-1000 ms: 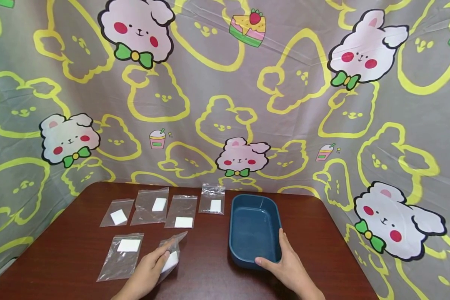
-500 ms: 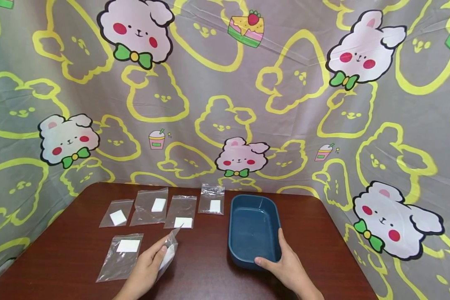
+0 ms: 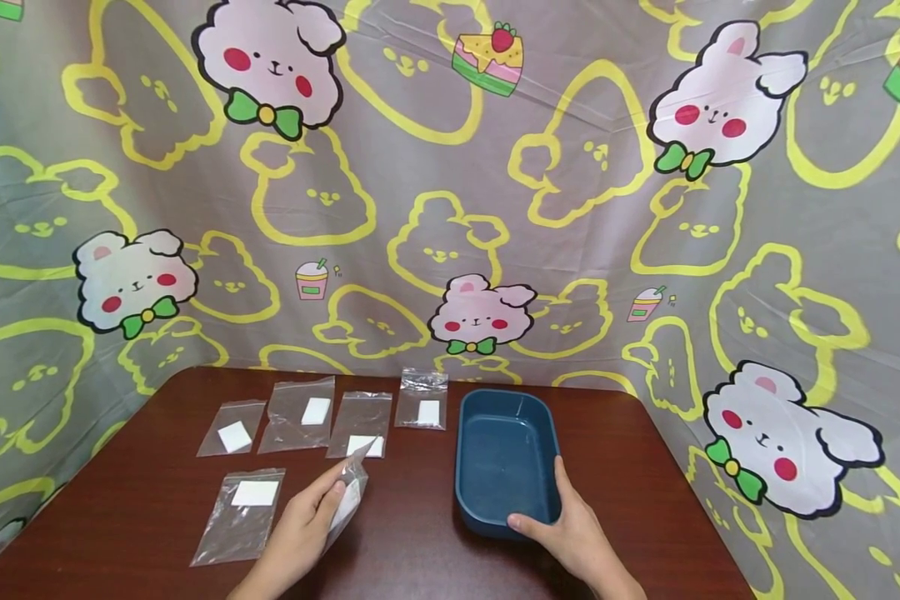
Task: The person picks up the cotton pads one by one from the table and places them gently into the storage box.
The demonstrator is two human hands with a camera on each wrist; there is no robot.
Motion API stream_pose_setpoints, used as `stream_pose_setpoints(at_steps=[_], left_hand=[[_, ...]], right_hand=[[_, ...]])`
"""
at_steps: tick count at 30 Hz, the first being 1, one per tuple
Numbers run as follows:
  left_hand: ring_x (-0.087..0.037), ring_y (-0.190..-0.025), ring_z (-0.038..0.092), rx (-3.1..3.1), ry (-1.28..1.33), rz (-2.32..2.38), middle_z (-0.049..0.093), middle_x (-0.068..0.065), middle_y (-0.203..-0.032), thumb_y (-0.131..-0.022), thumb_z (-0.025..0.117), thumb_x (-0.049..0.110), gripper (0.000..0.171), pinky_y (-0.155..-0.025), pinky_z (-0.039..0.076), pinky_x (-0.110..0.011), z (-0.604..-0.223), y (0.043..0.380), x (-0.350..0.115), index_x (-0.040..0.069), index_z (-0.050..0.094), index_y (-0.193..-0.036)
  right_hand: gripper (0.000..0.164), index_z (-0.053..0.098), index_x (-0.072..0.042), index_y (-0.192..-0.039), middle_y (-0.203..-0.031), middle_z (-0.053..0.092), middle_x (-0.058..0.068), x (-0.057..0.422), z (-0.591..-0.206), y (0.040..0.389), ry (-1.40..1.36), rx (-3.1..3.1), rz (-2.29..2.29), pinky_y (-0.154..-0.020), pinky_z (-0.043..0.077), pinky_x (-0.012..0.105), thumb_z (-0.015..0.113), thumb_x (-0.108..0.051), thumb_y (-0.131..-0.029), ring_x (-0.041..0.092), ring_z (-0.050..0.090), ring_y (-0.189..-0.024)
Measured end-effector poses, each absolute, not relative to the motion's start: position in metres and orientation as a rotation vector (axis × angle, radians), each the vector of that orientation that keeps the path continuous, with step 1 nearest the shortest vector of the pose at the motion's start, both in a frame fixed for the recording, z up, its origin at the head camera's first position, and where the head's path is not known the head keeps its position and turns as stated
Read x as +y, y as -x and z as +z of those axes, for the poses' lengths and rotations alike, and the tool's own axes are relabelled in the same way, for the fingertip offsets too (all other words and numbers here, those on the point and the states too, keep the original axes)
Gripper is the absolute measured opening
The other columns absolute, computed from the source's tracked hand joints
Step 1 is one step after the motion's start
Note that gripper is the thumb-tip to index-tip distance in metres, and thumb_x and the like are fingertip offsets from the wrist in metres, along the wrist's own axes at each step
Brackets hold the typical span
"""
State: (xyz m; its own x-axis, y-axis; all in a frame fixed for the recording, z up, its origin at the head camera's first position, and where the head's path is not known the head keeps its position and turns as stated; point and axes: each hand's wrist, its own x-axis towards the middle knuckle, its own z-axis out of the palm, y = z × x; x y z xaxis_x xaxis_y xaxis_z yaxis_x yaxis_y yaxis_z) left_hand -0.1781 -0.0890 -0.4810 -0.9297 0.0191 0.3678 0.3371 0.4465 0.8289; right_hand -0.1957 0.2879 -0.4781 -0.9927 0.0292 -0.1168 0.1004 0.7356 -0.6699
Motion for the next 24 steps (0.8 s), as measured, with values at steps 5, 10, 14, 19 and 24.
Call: stream_pose_setpoints(at_steps=[5, 10, 14, 19, 24], left_hand=[[-0.023, -0.116, 0.062, -2.388, 0.392, -1.449, 0.066, -0.011, -0.13, -0.106, 0.051, 0.015, 0.036, -0.098, 0.05, -0.051, -0.473, 0.186, -0.076, 0.01, 0.059, -0.141], [-0.021, -0.116, 0.061, -2.377, 0.477, -1.492, 0.065, -0.01, -0.132, -0.107, 0.05, 0.016, 0.037, -0.098, 0.05, -0.05, -0.465, 0.192, -0.064, 0.01, 0.057, -0.143], [-0.017, -0.112, 0.062, -2.375, 0.529, -1.536, 0.065, -0.008, -0.132, -0.107, 0.049, 0.016, 0.038, -0.096, 0.052, -0.044, -0.46, 0.195, -0.054, 0.01, 0.056, -0.144], [-0.015, -0.106, 0.062, -2.369, 0.591, -1.523, 0.065, -0.007, -0.132, -0.108, 0.048, 0.017, 0.038, -0.09, 0.053, -0.038, -0.458, 0.197, -0.043, 0.011, 0.056, -0.144], [-0.016, -0.106, 0.063, -2.357, 0.651, -1.477, 0.066, -0.008, -0.131, -0.107, 0.049, 0.015, 0.037, -0.09, 0.053, -0.039, -0.455, 0.202, -0.031, 0.011, 0.056, -0.144]], right_hand=[[0.124, 0.004, -0.001, -0.16, -0.157, 0.023, 0.034, 0.289, -0.478, 0.194, -0.094, 2.84, -1.114, -0.101, 0.04, 0.066, 0.08, -0.057, -0.079, 0.052, 0.039, -0.136], [0.124, 0.005, -0.001, -0.16, -0.156, 0.025, 0.035, 0.289, -0.48, 0.195, -0.083, 2.846, -1.123, -0.101, 0.041, 0.066, 0.08, -0.057, -0.079, 0.052, 0.04, -0.135], [0.123, 0.006, -0.001, -0.16, -0.155, 0.027, 0.036, 0.288, -0.48, 0.196, -0.095, 2.847, -1.118, -0.1, 0.042, 0.066, 0.081, -0.056, -0.079, 0.051, 0.043, -0.133], [0.123, 0.006, -0.001, -0.16, -0.155, 0.027, 0.036, 0.289, -0.479, 0.196, -0.105, 2.841, -1.12, -0.1, 0.042, 0.066, 0.08, -0.056, -0.079, 0.051, 0.044, -0.131], [0.123, 0.006, -0.002, -0.16, -0.154, 0.028, 0.036, 0.289, -0.479, 0.196, -0.107, 2.84, -1.121, -0.1, 0.042, 0.065, 0.081, -0.055, -0.079, 0.051, 0.045, -0.13]])
